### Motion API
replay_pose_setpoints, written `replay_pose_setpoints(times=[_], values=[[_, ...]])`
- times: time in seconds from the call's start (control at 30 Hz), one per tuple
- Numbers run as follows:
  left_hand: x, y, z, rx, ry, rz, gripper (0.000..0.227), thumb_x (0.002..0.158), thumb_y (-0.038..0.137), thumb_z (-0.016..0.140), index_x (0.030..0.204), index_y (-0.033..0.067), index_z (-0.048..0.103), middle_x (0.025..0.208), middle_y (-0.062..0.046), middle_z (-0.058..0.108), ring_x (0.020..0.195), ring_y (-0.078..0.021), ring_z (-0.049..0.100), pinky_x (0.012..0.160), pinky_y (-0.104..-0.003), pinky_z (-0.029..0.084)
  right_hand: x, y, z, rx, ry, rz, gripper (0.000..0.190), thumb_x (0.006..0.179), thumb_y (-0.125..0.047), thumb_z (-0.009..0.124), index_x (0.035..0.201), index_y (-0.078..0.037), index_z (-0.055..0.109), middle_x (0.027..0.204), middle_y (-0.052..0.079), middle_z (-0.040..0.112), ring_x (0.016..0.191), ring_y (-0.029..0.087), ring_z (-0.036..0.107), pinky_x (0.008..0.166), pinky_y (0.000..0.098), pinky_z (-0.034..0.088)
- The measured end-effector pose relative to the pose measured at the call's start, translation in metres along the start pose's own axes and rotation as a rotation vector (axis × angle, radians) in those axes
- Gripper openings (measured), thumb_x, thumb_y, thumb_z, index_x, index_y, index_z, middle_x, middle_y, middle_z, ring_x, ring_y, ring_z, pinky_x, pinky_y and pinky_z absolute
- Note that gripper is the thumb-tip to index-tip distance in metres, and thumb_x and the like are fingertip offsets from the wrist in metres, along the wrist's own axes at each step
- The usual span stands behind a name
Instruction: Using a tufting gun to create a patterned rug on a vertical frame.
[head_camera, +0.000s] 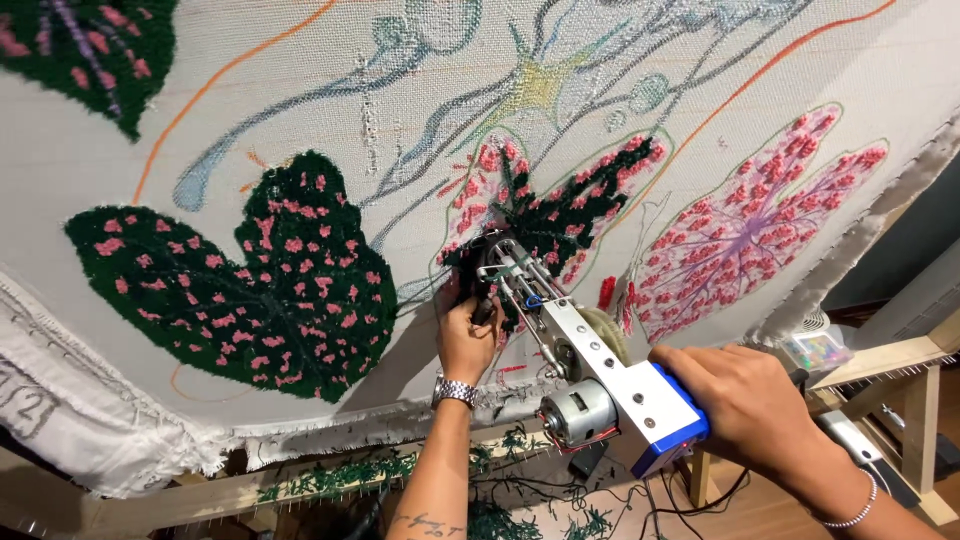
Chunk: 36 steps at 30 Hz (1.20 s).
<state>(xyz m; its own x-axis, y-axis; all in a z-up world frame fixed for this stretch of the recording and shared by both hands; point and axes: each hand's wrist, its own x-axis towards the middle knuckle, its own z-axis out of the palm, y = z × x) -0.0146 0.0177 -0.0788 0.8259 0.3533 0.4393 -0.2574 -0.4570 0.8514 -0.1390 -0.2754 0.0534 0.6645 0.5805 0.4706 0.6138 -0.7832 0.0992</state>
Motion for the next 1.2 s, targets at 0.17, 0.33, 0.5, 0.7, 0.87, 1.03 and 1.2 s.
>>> replay_pose_setpoints(times=[0.17,0.33,0.5,0.7,0.87,1.03,1.2], values=[[-0.003,-0.010,0.000,-0.026,0.057,0.153,0.014,0.084,0.021,0.070,0.082,0.0070,0.071,0.067,-0.012,0.069,0.060,-0.0259,0.067,0.054,-0.038,0.049,0.003,-0.004,-0.007,0.016,-0.004,-0.003,0.062,0.060,-0.026,0.079,0.120,-0.014,0.066,0.085,0.008,0.073,0.072,0.031,0.070,0.065,0.0417,0.054],[-0.016,-0.008,0.017,-0.093,-0.189,-0.203,0.025,0.102,0.026,0.066,0.087,0.0085,0.075,0.071,-0.008,0.075,0.062,-0.0170,0.072,0.053,-0.031,0.050,-0.013,0.005,-0.007,0.134,0.047,0.064,0.075,0.055,-0.035,0.088,0.125,-0.017,0.071,0.086,0.008,0.075,0.070,0.031,0.071,0.062,0.0416,0.054],[-0.043,-0.009,0.052,-0.613,-0.465,-0.076,0.020,0.099,0.002,0.059,0.117,0.0070,0.065,0.102,-0.010,0.077,0.078,-0.0114,0.069,0.065,-0.026,0.059,-0.074,0.038,0.025,0.445,0.135,0.210,0.066,0.057,-0.030,0.087,0.120,-0.012,0.072,0.095,0.006,0.079,0.079,0.021,0.078,0.071,0.0346,0.060],[-0.058,0.023,0.046,-0.905,-0.870,-0.177,0.040,0.096,-0.004,0.052,0.134,0.0010,0.061,0.110,-0.010,0.074,0.074,-0.0064,0.060,0.064,-0.022,0.053,-0.153,0.069,0.066,0.539,0.181,0.478,0.057,0.063,-0.015,0.086,0.118,-0.004,0.071,0.102,0.010,0.078,0.086,0.020,0.076,0.072,0.0339,0.060],[-0.050,0.064,0.023,-1.001,-0.972,-0.321,0.040,0.090,0.001,0.047,0.125,-0.0025,0.064,0.119,0.001,0.076,0.074,-0.0067,0.069,0.053,-0.025,0.049,-0.158,0.061,0.063,0.860,0.252,0.976,0.047,0.071,-0.005,0.084,0.116,0.002,0.069,0.094,0.015,0.074,0.076,0.025,0.070,0.062,0.0391,0.057],[-0.048,0.090,0.008,-0.669,-0.913,-0.153,0.024,0.102,0.017,0.060,0.113,0.0029,0.076,0.091,-0.006,0.077,0.055,-0.0038,0.052,0.049,-0.021,0.042,-0.177,0.064,0.071,1.241,0.289,0.875,0.033,0.081,-0.010,0.072,0.109,0.007,0.067,0.082,0.017,0.067,0.068,0.022,0.060,0.057,0.0356,0.045],[-0.040,0.107,-0.001,-0.600,-0.884,-0.046,0.022,0.098,0.017,0.064,0.107,0.0040,0.079,0.091,-0.005,0.077,0.061,-0.0048,0.055,0.052,-0.023,0.044,-0.171,0.061,0.080,1.457,0.399,0.747,0.029,0.084,-0.011,0.064,0.103,0.011,0.063,0.079,0.018,0.064,0.066,0.024,0.057,0.058,0.0364,0.045]])
